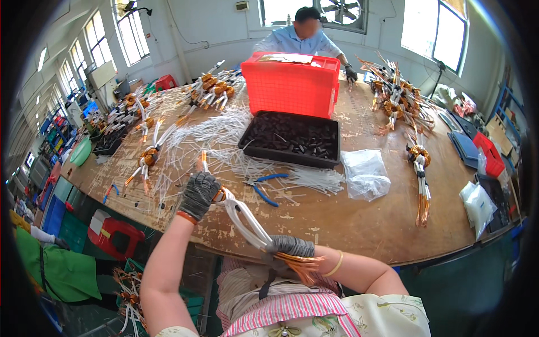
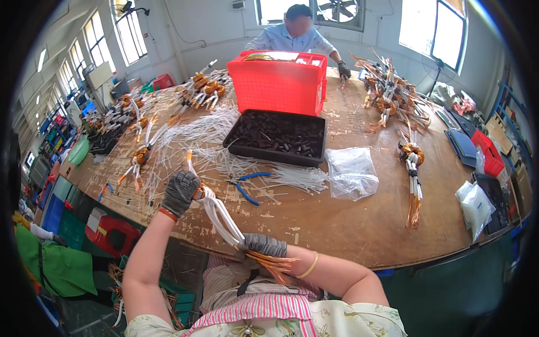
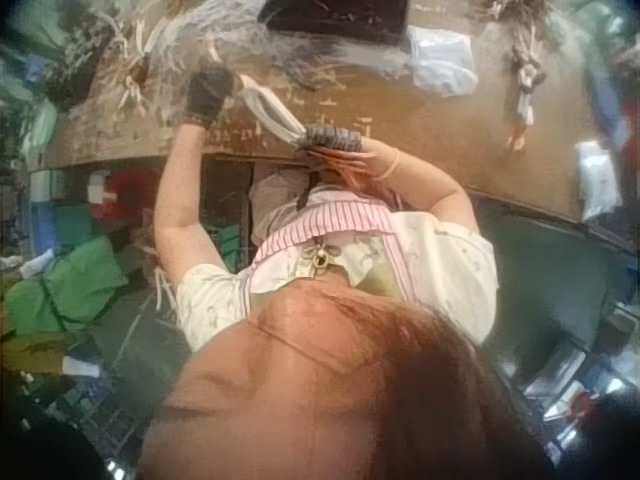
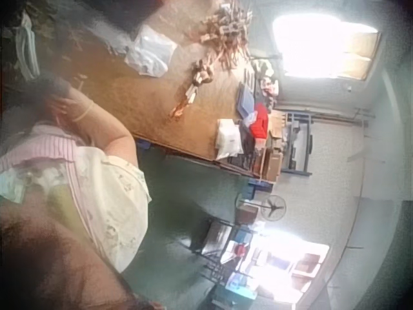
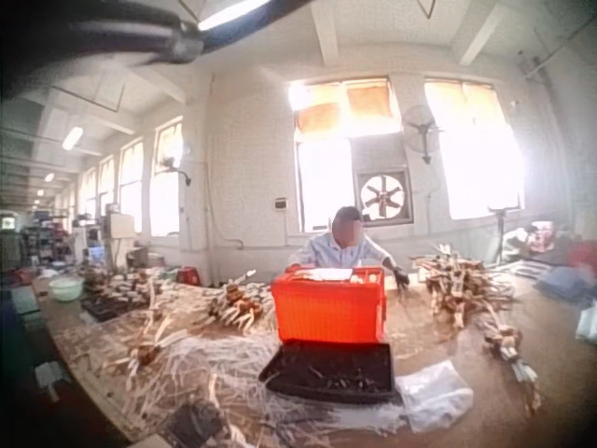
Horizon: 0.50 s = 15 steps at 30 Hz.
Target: The person assembles electrical components by applying rubber sleeves to copper coils and wires, then secures them with zip ties using pliers.
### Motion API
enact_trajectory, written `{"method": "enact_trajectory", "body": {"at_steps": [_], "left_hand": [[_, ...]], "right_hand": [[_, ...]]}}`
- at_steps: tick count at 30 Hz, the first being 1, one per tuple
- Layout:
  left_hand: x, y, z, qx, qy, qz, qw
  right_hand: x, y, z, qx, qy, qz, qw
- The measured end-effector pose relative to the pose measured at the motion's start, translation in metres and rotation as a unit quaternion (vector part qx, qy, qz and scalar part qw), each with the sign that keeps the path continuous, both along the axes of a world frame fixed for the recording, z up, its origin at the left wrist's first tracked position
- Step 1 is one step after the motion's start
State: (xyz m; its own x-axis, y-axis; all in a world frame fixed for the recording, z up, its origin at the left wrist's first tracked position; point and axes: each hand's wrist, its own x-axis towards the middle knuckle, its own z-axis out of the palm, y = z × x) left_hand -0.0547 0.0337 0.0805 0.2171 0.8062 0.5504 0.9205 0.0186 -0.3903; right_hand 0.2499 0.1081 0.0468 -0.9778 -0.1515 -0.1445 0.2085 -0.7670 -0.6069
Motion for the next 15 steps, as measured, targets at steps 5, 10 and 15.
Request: {"method": "enact_trajectory", "body": {"at_steps": [5, 10, 15], "left_hand": [[0.036, -0.002, 0.044, -0.134, 0.082, -0.006, 0.988], [0.051, -0.011, 0.042, -0.226, -0.003, 0.124, 0.966], [0.062, -0.009, 0.028, -0.26, -0.057, 0.155, 0.952]], "right_hand": [[0.042, 0.068, -0.021, 0.434, -0.037, 0.135, 0.89], [0.042, 0.088, -0.003, 0.73, -0.035, -0.018, 0.682], [0.039, 0.111, -0.003, 0.834, 0.051, -0.146, 0.529]]}}
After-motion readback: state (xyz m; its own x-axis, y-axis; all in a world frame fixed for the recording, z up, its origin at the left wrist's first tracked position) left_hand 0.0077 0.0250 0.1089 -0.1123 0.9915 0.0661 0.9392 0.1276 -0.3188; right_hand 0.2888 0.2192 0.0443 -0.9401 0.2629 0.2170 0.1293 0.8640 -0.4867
